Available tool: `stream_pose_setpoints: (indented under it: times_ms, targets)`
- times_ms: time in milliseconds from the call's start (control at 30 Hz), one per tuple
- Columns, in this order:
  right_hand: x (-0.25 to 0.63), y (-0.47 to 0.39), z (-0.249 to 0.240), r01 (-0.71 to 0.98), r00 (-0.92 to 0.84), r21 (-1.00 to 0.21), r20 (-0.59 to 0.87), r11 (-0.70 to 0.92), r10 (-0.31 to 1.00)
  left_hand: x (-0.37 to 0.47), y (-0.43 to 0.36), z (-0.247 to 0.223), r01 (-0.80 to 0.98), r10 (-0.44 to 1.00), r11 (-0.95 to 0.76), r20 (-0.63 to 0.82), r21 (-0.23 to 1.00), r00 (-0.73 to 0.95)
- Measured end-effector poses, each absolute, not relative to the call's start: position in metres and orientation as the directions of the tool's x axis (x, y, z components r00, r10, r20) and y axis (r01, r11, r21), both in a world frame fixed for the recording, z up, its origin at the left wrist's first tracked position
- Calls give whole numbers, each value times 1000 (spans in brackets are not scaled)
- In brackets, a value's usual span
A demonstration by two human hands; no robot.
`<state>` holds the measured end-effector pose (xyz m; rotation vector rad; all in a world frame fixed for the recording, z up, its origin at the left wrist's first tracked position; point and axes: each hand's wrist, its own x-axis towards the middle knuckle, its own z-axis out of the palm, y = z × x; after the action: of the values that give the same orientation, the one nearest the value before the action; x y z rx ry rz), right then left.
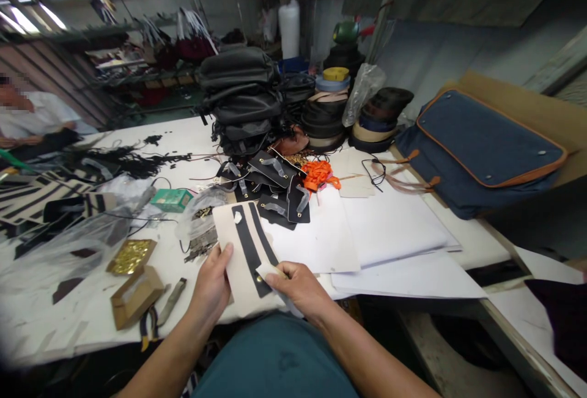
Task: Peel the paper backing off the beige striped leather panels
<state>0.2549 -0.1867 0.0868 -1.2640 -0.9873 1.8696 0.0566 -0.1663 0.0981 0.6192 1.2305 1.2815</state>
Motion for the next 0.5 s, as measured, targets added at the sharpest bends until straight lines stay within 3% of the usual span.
stream_pose_setpoints:
  times_ms: [200,333,500]
  targets:
    - [254,-182,92,-13,-239,-937,-337,-350,911,61,-196,97,-121,867,491,-497,863,-28]
    - [256,-182,94,134,-259,-963,-260,-232,930,68,-199,96,-214,841,536,-538,817,56]
    - [258,-185,96,249,-260,-960,-190,-125,947,73,-196,96,-345,912,396,-408,851,41]
